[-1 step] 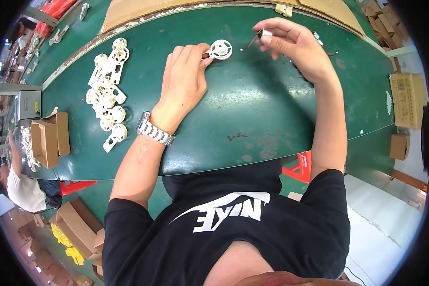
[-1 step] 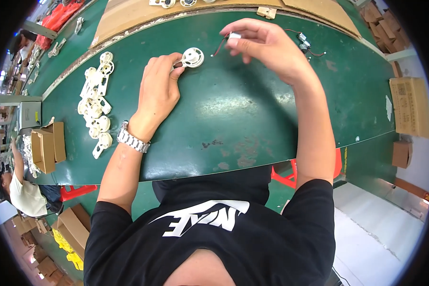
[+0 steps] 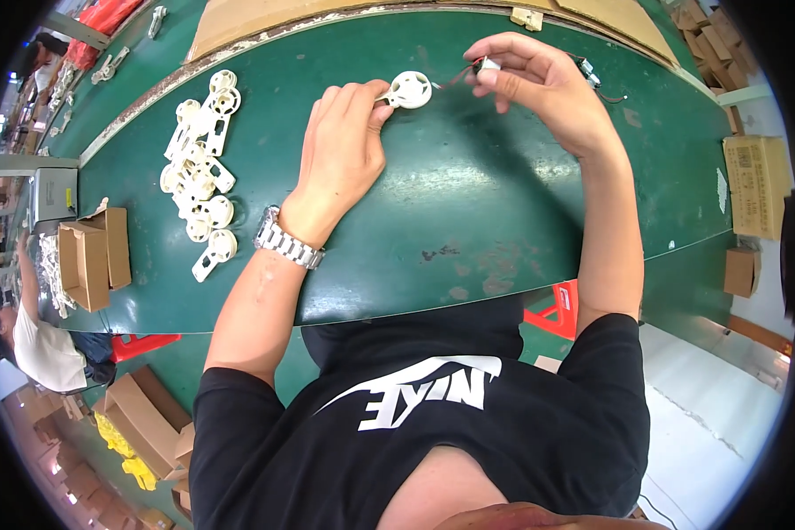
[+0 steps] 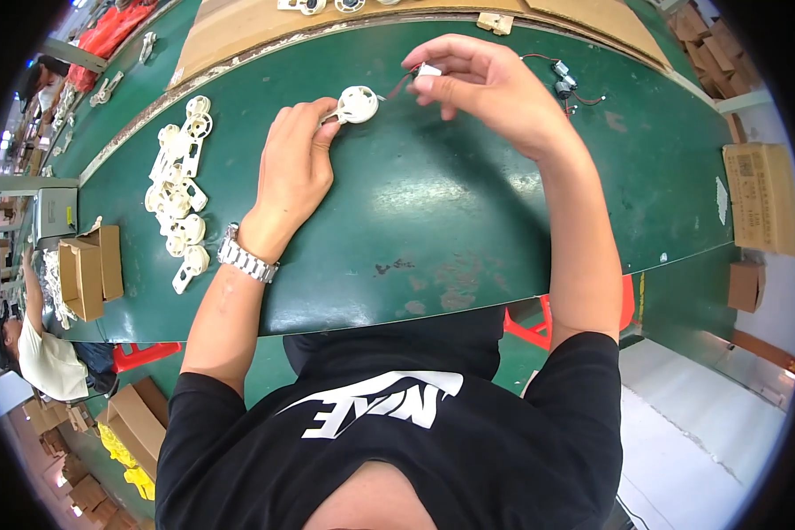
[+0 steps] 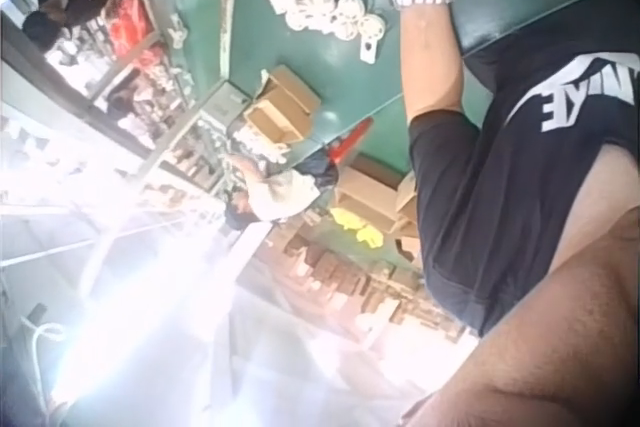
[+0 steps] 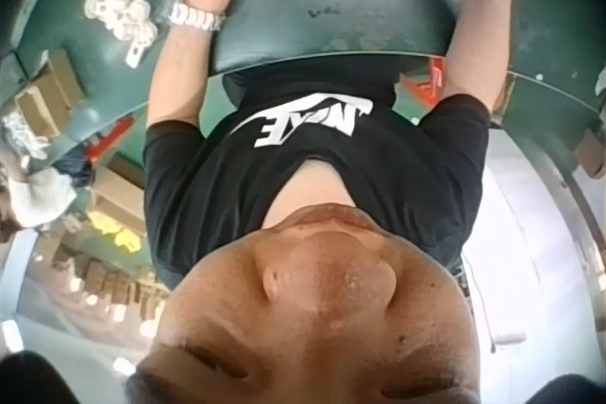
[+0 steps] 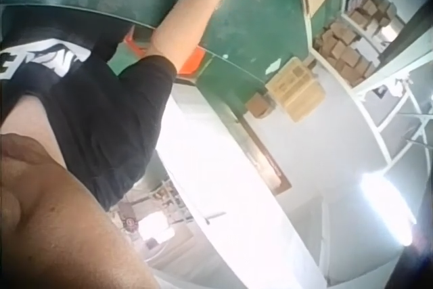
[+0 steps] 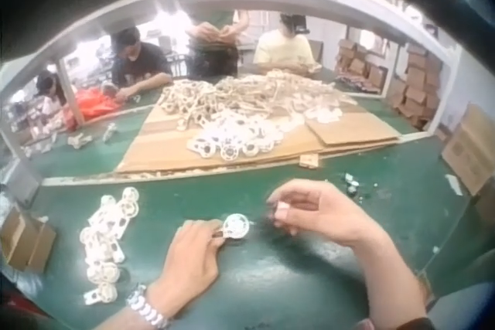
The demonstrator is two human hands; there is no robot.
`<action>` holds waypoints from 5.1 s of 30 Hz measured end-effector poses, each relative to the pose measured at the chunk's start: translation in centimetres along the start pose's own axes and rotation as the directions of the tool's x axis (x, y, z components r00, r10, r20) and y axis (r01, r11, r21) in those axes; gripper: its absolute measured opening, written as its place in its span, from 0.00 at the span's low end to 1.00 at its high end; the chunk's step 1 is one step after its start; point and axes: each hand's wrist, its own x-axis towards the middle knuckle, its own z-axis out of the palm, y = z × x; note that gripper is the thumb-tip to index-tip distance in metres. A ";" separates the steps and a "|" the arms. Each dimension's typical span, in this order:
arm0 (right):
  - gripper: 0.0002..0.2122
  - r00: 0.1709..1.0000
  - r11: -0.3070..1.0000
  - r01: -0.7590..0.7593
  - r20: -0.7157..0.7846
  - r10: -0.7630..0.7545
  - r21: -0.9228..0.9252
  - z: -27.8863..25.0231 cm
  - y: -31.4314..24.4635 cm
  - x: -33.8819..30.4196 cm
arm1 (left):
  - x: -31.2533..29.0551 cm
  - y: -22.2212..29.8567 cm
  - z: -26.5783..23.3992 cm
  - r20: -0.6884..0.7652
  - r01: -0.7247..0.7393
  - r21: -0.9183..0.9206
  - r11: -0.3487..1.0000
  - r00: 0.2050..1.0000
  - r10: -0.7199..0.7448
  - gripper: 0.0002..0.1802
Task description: Assembling small electronic components and plastic housings on a production line.
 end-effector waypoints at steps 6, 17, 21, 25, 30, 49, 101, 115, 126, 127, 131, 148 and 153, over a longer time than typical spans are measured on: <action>0.12 0.994 0.994 0.036 0.096 -0.046 0.105 2.3 -0.3 -0.3 | -0.2 -0.3 -0.7 0.034 0.269 -0.360 0.893 0.961 -0.275 0.14; 0.13 0.979 0.995 0.070 0.185 -0.083 0.077 3.6 1.4 0.2 | -0.3 0.1 -1.0 0.109 0.289 -0.390 0.874 0.957 -0.268 0.16; 0.12 0.977 1.000 -0.021 0.215 0.017 0.017 3.8 0.9 -0.2 | -0.2 0.0 -1.1 0.103 0.308 -0.386 0.870 0.951 -0.291 0.16; 0.12 0.977 0.998 -0.017 0.212 0.031 -0.068 3.8 0.9 -0.1 | -0.2 0.1 -1.2 0.094 0.308 -0.388 0.869 0.951 -0.295 0.16; 0.11 0.984 0.986 0.032 0.178 -0.002 -0.165 3.8 1.5 -0.3 | -0.2 0.2 -1.0 0.085 0.308 -0.398 0.864 0.950 -0.300 0.15; 0.15 0.851 0.577 0.399 0.052 -0.523 -0.713 6.7 2.9 -0.3 | -0.2 0.8 -1.3 0.160 0.281 -0.307 0.909 0.957 -0.241 0.14; 0.12 0.962 0.843 0.223 -0.027 -0.270 -0.489 8.6 3.1 -0.1 | -0.6 0.9 -1.0 0.119 0.203 -0.229 0.952 0.976 -0.180 0.17; 0.13 0.871 0.682 0.371 -0.018 -0.491 -0.630 8.9 3.4 -0.2 | -0.5 0.8 -0.7 0.085 0.138 -0.259 0.956 0.989 -0.119 0.18; 0.13 0.810 0.519 0.428 0.059 -0.583 -0.740 8.5 2.6 -0.2 | -0.6 0.8 -0.7 0.077 0.174 -0.312 0.934 0.984 -0.158 0.17; 0.14 0.796 0.470 0.434 0.083 -0.600 -0.768 8.6 2.5 -0.2 | -0.7 0.8 -0.8 0.079 0.180 -0.313 0.932 0.983 -0.163 0.17; 0.13 0.779 0.439 0.451 0.102 -0.619 -0.777 8.7 2.5 -0.1 | -0.6 0.8 -0.9 0.098 0.208 -0.322 0.924 0.978 -0.186 0.17; 0.10 0.798 0.583 0.500 0.079 -0.597 -0.641 7.1 3.4 0.4 | -0.8 0.8 -1.0 0.158 0.249 -0.481 0.841 0.968 -0.196 0.18; 0.15 0.955 0.906 0.248 -0.071 -0.288 -0.342 6.5 3.2 1.1 | -0.2 0.7 -2.0 0.187 0.223 -0.465 0.857 0.971 -0.151 0.18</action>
